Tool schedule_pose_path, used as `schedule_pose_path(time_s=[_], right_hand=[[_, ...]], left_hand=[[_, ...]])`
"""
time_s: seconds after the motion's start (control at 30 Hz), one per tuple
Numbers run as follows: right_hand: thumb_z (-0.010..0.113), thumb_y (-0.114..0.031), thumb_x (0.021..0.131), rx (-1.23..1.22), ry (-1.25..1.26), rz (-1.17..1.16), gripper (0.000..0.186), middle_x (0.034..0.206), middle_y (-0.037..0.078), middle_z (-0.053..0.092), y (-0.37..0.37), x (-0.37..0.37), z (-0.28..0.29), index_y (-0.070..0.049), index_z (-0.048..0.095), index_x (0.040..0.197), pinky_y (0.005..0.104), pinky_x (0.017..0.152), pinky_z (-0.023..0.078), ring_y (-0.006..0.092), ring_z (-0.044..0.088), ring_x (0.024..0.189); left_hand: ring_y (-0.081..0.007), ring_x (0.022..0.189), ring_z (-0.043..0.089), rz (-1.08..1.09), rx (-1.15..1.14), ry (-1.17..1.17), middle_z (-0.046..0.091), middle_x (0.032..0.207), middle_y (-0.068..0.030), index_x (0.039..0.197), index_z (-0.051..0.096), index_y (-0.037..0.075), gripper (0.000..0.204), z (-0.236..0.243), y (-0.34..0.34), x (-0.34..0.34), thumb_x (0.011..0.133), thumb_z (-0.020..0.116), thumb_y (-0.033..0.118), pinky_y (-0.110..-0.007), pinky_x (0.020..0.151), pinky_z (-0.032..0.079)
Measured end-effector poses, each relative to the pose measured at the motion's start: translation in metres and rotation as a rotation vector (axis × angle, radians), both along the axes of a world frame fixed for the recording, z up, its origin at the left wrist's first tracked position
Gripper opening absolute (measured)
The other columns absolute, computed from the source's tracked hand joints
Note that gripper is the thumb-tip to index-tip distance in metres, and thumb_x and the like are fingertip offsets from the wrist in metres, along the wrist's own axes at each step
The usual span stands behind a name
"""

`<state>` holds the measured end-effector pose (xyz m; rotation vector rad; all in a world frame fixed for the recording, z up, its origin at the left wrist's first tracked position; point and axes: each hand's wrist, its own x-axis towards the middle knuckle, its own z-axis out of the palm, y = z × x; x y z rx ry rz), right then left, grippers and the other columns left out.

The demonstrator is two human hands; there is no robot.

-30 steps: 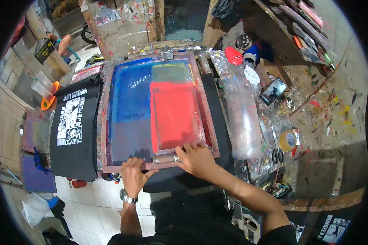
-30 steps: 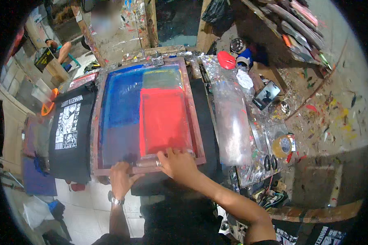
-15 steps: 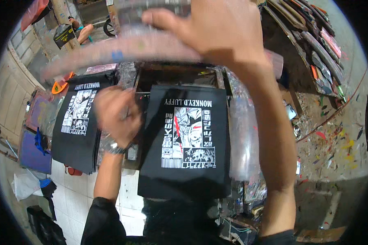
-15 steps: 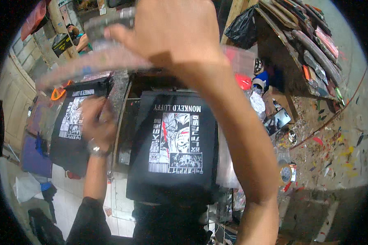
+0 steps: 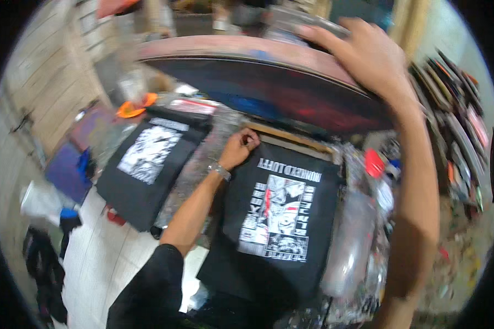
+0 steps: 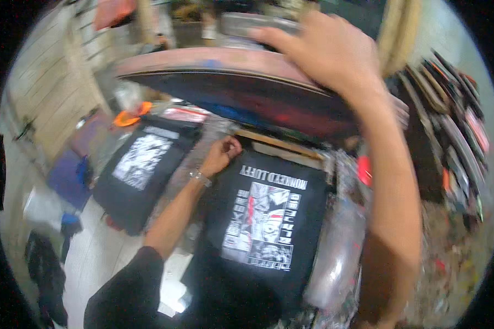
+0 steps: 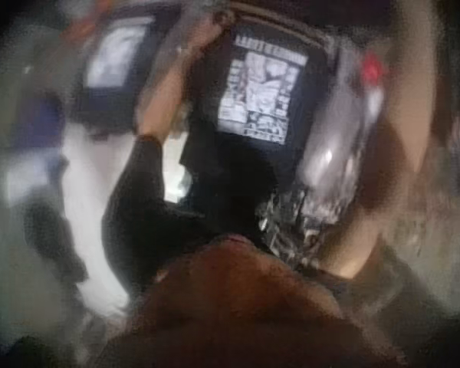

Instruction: The person performs screen printing on black shirts using a manual press. The person places a shirt on the platen, lowers the screen, applies red ink with a squeegee, and lifts the screen to reveal the print before removing the shirt and repeating the process.

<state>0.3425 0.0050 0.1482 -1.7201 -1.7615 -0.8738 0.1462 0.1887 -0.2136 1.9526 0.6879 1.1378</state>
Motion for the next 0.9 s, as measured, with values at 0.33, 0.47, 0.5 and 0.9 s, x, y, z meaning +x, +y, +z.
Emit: schedule_pose_path(time_s=[0.33, 0.47, 0.5, 0.9], right_hand=[[0.06, -0.074, 0.086, 0.025, 0.082, -0.053, 0.086, 0.106, 0.03, 0.073, 0.008, -0.029, 0.004, 0.006, 0.073, 0.115, 0.0495, 0.092, 0.053, 0.0457, 0.069, 0.106], [0.058, -0.075, 0.087, 0.052, 0.01, -0.112, 0.086, 0.109, 0.03, 0.072, 0.001, -0.015, 0.012, 0.005, 0.073, 0.114, 0.0491, 0.094, 0.053, 0.0448, 0.068, 0.107], [0.058, -0.076, 0.087, 0.02, -0.012, -0.149, 0.087, 0.109, 0.03, 0.071, -0.005, 0.0, 0.015, 0.004, 0.073, 0.114, 0.0493, 0.094, 0.052, 0.0447, 0.068, 0.108], [0.053, -0.075, 0.09, -0.178, 0.066, -0.119, 0.086, 0.103, 0.033, 0.072, -0.044, -0.019, 0.01, 0.008, 0.075, 0.096, 0.0509, 0.089, 0.056, 0.0485, 0.07, 0.102]], left_hand=[[-0.0223, 0.09, 0.069, 1.37, 0.116, -0.122, 0.074, 0.098, -0.0132, 0.11, 0.07, -0.002, 0.027, 0.016, -0.096, -0.535, 0.09, 0.076, 0.015, -0.036, 0.084, 0.055], [-0.0416, 0.118, 0.06, 1.535, 0.413, 0.566, 0.064, 0.125, -0.0266, 0.129, 0.062, -0.001, 0.043, 0.021, -0.098, -0.438, 0.087, 0.072, 0.007, -0.049, 0.102, 0.047], [-0.0423, 0.115, 0.061, 1.195, 0.569, 0.41, 0.064, 0.124, -0.0255, 0.131, 0.06, -0.001, 0.046, 0.033, -0.103, -0.356, 0.088, 0.071, 0.008, -0.048, 0.101, 0.048], [-0.0329, 0.148, 0.042, -0.633, 0.488, 0.458, 0.05, 0.156, -0.011, 0.155, 0.047, 0.02, 0.073, -0.032, -0.381, 0.065, 0.094, 0.066, 0.055, -0.068, 0.12, 0.023]])
